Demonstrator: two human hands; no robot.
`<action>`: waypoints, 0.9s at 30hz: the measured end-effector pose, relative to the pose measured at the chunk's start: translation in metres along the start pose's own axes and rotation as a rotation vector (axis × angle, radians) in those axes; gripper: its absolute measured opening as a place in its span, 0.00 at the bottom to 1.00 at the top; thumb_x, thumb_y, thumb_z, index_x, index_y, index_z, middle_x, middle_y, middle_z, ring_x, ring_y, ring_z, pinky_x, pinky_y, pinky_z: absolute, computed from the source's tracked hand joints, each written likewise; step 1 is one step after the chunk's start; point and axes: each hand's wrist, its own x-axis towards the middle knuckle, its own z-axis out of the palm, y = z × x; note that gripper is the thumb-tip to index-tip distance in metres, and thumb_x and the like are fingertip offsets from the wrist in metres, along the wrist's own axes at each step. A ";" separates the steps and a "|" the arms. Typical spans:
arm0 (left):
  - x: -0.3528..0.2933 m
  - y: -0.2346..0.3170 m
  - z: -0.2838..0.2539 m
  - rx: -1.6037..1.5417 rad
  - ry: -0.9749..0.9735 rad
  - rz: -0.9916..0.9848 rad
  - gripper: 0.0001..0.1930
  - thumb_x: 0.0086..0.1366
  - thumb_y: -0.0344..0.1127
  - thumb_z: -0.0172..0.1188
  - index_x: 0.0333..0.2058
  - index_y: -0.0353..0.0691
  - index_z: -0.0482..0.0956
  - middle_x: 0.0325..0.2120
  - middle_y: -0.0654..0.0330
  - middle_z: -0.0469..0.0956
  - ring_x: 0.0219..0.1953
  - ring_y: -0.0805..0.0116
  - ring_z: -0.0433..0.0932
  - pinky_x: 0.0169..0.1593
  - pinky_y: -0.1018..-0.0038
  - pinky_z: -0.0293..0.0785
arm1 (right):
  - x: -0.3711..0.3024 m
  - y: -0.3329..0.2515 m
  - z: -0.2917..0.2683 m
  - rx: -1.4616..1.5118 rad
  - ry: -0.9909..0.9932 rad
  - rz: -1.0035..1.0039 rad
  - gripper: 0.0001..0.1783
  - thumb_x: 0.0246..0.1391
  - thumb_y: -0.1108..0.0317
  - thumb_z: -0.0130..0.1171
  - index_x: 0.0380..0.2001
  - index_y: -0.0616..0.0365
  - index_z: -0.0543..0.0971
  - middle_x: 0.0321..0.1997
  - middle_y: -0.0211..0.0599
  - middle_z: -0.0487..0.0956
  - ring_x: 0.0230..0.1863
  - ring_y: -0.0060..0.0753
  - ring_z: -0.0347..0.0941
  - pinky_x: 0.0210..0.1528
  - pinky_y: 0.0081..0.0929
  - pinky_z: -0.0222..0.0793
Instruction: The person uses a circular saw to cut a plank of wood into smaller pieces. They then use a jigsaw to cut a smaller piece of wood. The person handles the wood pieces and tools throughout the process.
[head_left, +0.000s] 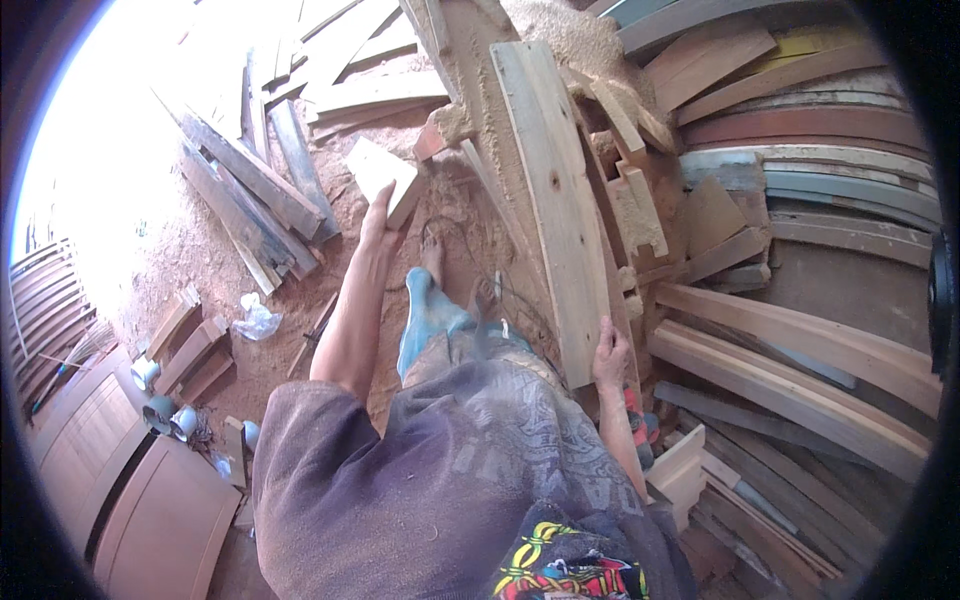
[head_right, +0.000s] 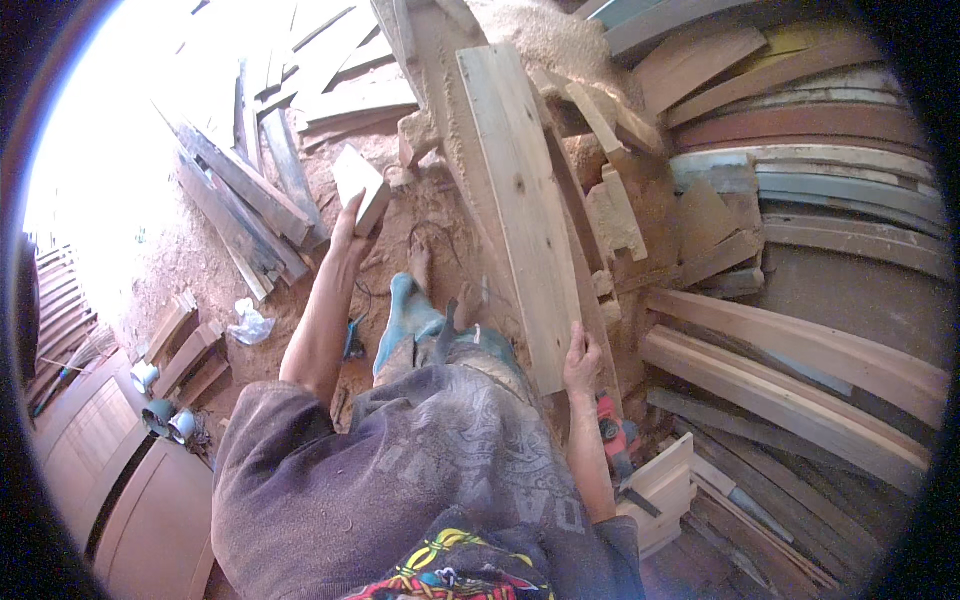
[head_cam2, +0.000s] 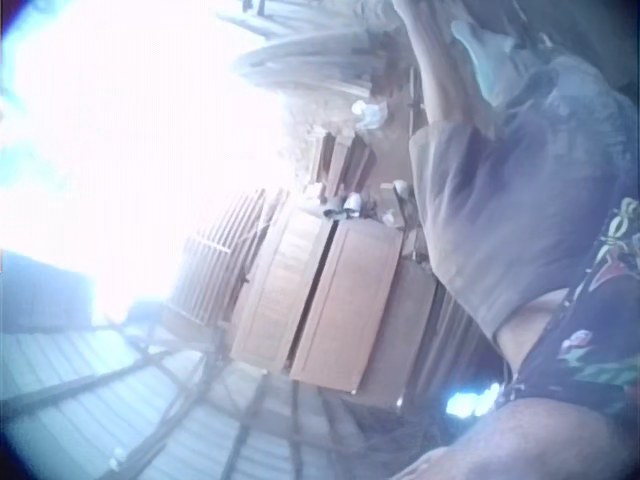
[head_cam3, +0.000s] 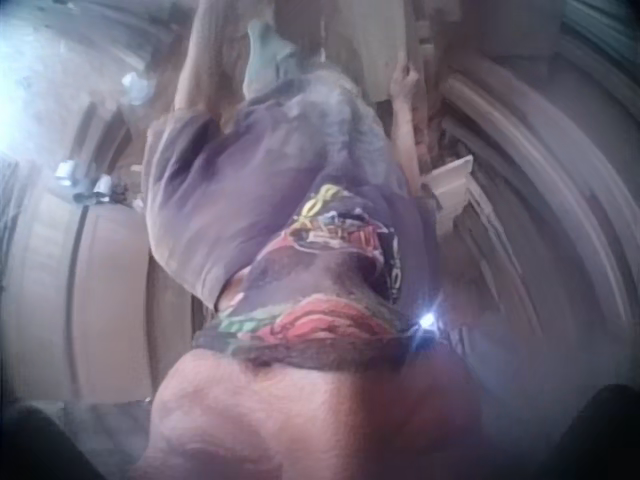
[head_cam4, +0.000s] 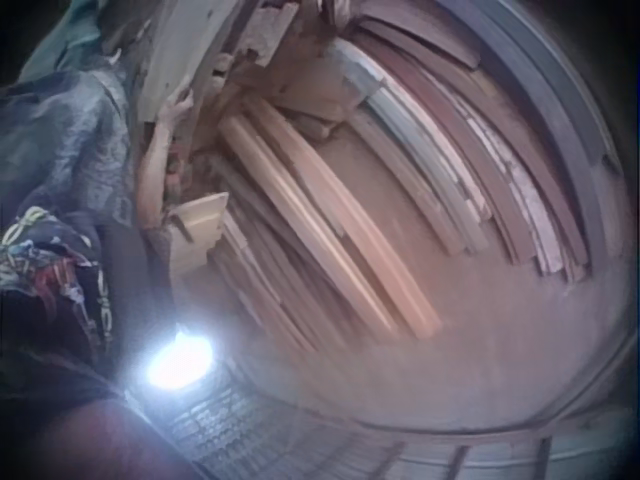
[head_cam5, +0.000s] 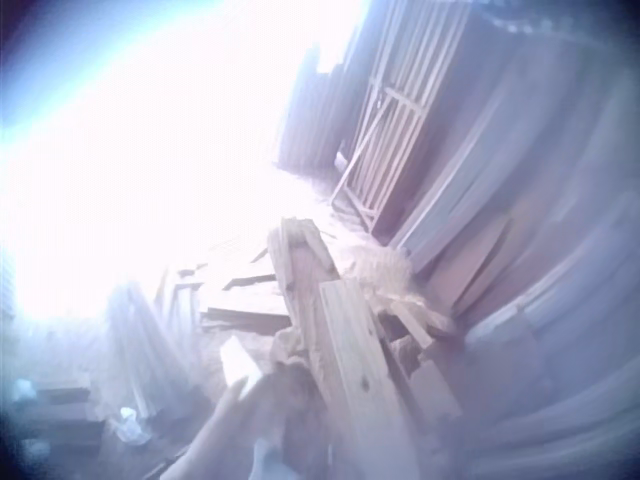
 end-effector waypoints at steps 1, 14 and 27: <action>0.016 0.004 0.007 -0.020 -0.006 -0.003 0.24 0.73 0.42 0.69 0.61 0.37 0.74 0.47 0.52 0.85 0.39 0.59 0.88 0.31 0.73 0.89 | 0.000 -0.001 -0.001 -0.022 0.003 0.007 0.37 0.76 0.39 0.51 0.51 0.70 0.86 0.48 0.59 0.88 0.53 0.54 0.84 0.57 0.44 0.75; 0.135 0.026 0.044 0.356 0.036 -0.268 0.30 0.76 0.54 0.63 0.66 0.44 0.69 0.50 0.56 0.82 0.51 0.58 0.83 0.57 0.57 0.80 | -0.001 0.002 0.003 -0.136 0.062 -0.015 0.30 0.75 0.43 0.54 0.46 0.63 0.86 0.44 0.61 0.86 0.49 0.66 0.83 0.51 0.51 0.75; 0.087 -0.001 0.014 0.431 -0.203 -0.194 0.25 0.78 0.47 0.60 0.67 0.44 0.69 0.60 0.56 0.81 0.55 0.58 0.84 0.57 0.58 0.82 | 0.003 -0.014 -0.005 -0.105 -0.080 0.158 0.42 0.74 0.33 0.49 0.54 0.69 0.84 0.47 0.60 0.87 0.56 0.53 0.84 0.58 0.44 0.76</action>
